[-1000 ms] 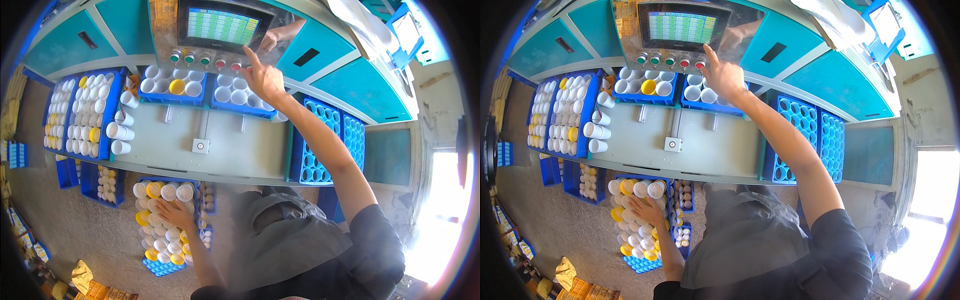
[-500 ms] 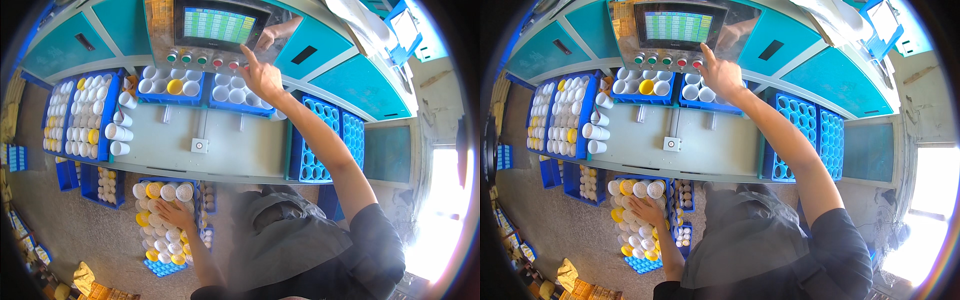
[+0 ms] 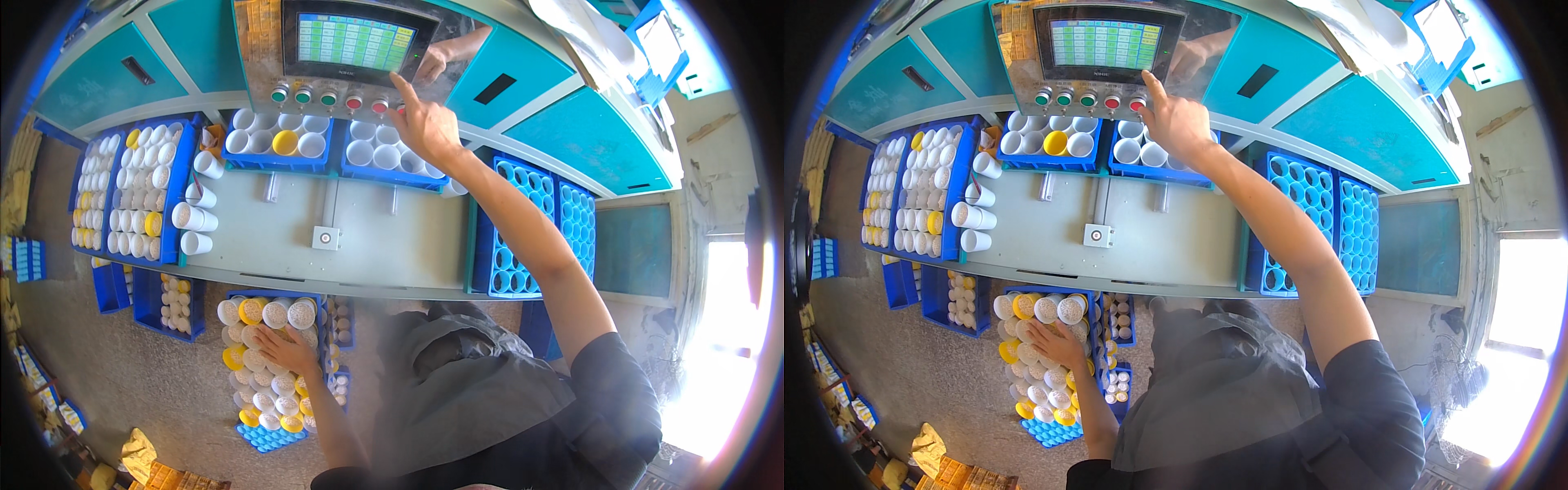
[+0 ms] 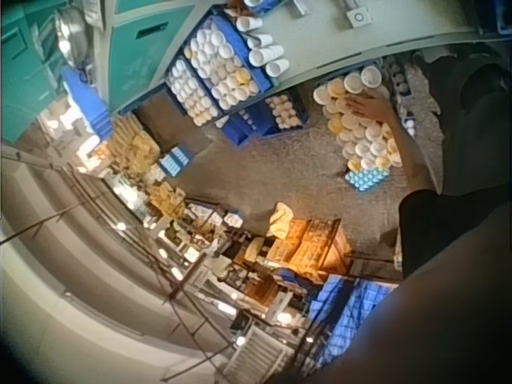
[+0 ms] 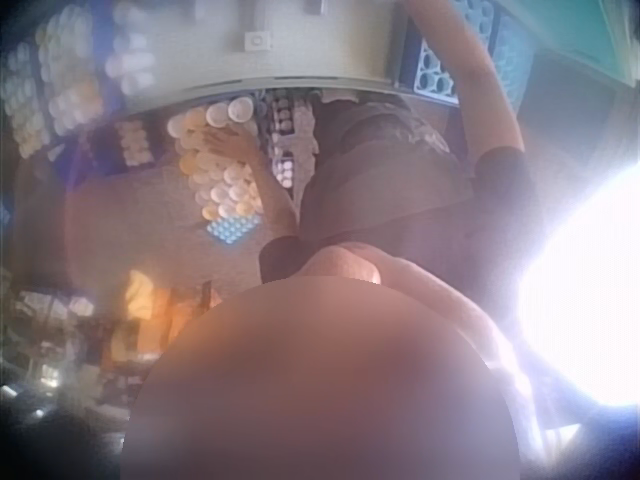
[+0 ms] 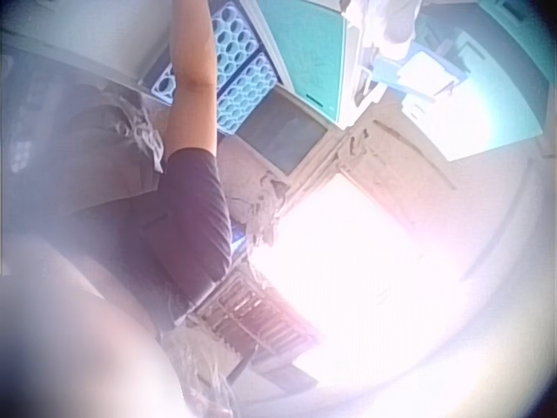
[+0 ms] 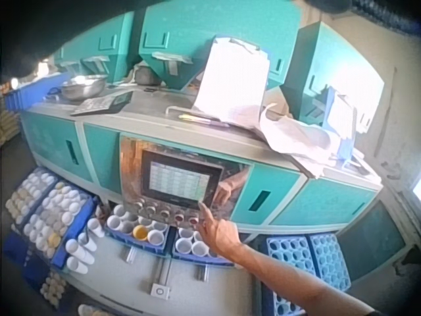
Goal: The person weighs a small white item, then places white and yellow cylindrical components into blue trays. They carry trays to a machine, load blue cylindrical parts into a green machine, and continue handling components in trays throughout the process.
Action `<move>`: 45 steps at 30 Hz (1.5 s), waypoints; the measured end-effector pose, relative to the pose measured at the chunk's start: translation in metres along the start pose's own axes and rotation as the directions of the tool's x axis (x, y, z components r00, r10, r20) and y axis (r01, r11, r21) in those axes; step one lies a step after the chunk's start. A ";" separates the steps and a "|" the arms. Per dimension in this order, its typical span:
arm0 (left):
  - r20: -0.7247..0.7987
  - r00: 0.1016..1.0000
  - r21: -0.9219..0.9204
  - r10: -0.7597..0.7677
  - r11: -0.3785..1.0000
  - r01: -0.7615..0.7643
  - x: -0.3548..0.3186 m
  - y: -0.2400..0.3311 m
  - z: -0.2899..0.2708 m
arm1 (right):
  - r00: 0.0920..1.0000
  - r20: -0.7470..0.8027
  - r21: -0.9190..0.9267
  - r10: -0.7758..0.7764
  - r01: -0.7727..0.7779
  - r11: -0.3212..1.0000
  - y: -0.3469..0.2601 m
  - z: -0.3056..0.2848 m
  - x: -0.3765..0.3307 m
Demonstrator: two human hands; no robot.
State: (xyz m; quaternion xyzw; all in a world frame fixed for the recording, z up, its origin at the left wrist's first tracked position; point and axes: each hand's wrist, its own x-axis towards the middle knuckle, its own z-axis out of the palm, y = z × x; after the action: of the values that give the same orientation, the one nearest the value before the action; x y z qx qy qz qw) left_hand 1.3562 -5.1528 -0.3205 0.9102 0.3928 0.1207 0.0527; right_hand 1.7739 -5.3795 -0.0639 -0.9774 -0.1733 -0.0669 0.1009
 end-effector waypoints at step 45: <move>0.290 0.616 -0.892 0.732 0.440 -0.104 -0.132 0.470 -0.045 | 0.642 0.038 0.202 0.766 -0.756 0.623 0.531 -0.038 -0.534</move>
State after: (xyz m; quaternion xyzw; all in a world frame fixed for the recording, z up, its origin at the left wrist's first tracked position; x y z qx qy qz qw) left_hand 1.5869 -5.5711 -0.2106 0.8292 -0.0139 -0.0278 0.5581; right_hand 1.4605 -6.0497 -0.2077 -0.9415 0.2528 -0.0257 0.2213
